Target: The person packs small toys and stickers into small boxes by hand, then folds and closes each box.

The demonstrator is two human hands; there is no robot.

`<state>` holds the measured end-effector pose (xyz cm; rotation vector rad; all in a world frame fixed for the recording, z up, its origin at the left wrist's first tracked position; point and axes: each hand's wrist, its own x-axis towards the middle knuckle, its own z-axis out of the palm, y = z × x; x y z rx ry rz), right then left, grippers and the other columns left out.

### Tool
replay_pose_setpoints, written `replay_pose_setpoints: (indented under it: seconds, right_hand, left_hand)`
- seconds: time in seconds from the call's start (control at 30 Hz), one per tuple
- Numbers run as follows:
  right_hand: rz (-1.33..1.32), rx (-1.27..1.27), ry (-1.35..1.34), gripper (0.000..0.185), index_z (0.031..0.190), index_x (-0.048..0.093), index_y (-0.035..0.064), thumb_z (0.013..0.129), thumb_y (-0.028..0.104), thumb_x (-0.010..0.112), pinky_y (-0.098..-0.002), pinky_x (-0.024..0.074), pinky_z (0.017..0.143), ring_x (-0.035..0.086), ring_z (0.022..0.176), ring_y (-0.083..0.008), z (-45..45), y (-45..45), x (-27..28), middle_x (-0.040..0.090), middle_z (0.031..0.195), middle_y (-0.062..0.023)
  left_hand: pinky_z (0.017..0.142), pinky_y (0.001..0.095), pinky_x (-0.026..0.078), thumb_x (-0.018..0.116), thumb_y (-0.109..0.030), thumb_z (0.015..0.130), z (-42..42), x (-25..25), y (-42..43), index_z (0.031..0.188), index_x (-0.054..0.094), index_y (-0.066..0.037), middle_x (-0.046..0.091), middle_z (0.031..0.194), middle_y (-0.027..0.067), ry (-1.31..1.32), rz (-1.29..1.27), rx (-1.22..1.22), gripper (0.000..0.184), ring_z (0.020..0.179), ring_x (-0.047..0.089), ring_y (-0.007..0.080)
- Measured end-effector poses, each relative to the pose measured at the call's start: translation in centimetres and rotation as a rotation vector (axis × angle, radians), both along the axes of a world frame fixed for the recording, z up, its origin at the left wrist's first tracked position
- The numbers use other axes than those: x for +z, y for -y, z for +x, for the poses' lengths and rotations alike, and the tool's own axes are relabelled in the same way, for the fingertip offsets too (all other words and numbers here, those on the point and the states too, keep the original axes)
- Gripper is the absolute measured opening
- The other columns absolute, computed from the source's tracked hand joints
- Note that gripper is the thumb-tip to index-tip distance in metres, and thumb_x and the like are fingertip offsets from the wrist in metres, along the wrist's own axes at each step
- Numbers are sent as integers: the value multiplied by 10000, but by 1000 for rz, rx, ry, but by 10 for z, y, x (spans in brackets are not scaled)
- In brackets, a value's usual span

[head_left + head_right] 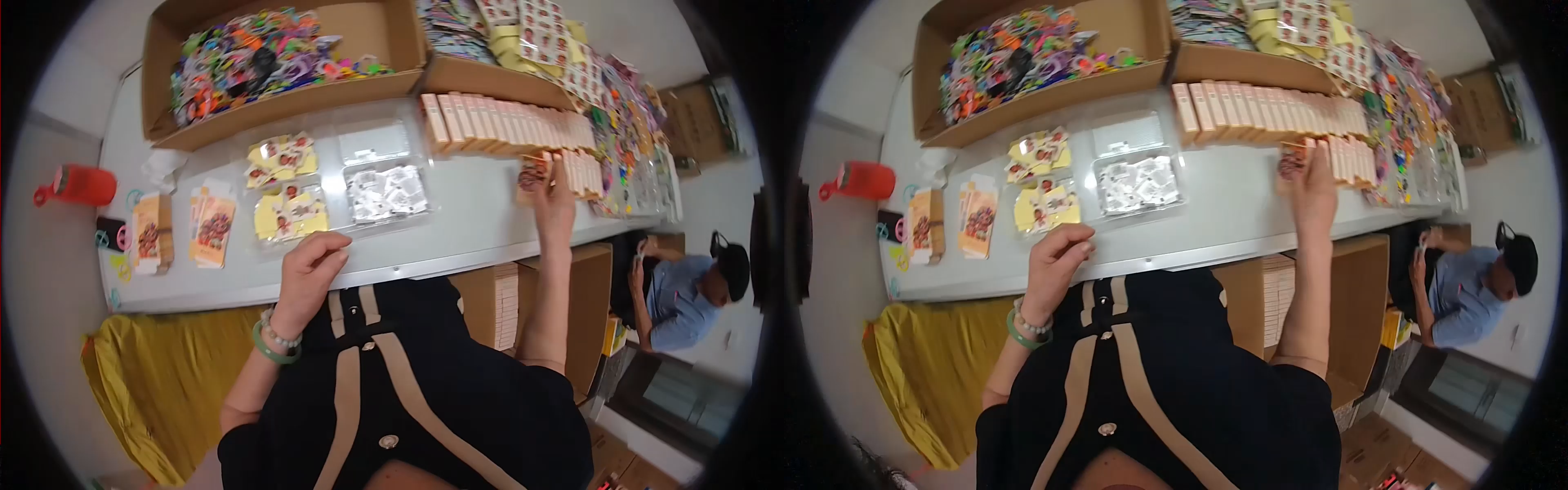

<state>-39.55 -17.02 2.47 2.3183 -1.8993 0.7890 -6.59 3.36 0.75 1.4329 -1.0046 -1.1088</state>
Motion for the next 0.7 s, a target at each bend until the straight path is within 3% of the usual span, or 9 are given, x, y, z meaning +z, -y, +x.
replay_pose_setpoints:
  seconds: [0.03,0.1,0.17,0.23,0.3,0.33,0.5,0.57,0.7]
  right_hand:
    - [-309,149,-96,459,1255,483,40,814,106,594,-398,453,844,583,990,-347,-16,15,-24,601,1089,-202]
    - [-269,15,-176,411,1213,528,49,813,100,609,-384,442,858,572,1011,-334,-12,19,-18,604,1072,-189]
    - [-124,-32,-116,335,1142,571,21,815,80,608,-376,444,865,579,996,-320,-1,17,-13,612,1055,-165]
    - [-153,41,63,249,1063,605,1,820,54,597,-362,444,876,576,1000,-309,16,10,-23,615,1050,-154]
    - [-113,158,160,219,1039,611,-3,825,24,575,-350,450,875,575,1007,-300,39,-1,-24,610,1061,-150]
    - [-143,227,119,209,1035,611,0,832,5,560,-342,455,875,576,1015,-291,49,-6,-27,604,1089,-146]
    - [-7,427,185,185,1006,609,-9,826,-16,568,-329,459,870,585,1008,-288,102,-38,-16,600,1107,-143]
    - [84,498,239,186,1001,607,-12,820,-31,573,-318,467,852,591,996,-284,111,-43,-16,602,1102,-143]
    - [144,540,215,172,994,606,-14,827,-36,571,-298,476,816,603,962,-261,119,-41,-19,608,1080,-140]
  left_hand:
    - [712,229,465,571,14,837,4,1,-1,974,628,33,613,946,46,87,45,-20,150,814,574,99]
    - [710,270,464,616,-14,798,10,6,-3,909,635,27,628,860,99,171,13,94,120,788,596,183]
    - [724,331,470,622,-9,775,25,11,-6,889,637,21,632,852,126,616,-133,269,119,793,599,275]
    - [768,388,460,637,-49,762,44,10,-10,927,634,1,617,970,163,714,-38,339,172,890,578,341]
    - [806,395,445,652,-112,766,60,7,-10,1023,616,-24,562,1130,187,1161,22,440,274,1003,547,351]
    - [819,415,440,661,-158,763,68,0,-11,1095,592,-41,494,1240,207,1176,113,413,359,1055,521,365]
    - [796,433,451,663,-207,769,91,7,-16,1126,580,-54,514,1211,213,918,127,633,397,1024,538,366]
    - [812,451,428,692,-273,746,108,-4,-22,1211,517,-71,530,1166,186,1282,455,600,536,1015,529,350]
    - [854,475,380,733,-338,697,120,-20,-28,1290,436,-88,531,1143,151,1341,618,507,708,1028,507,327]
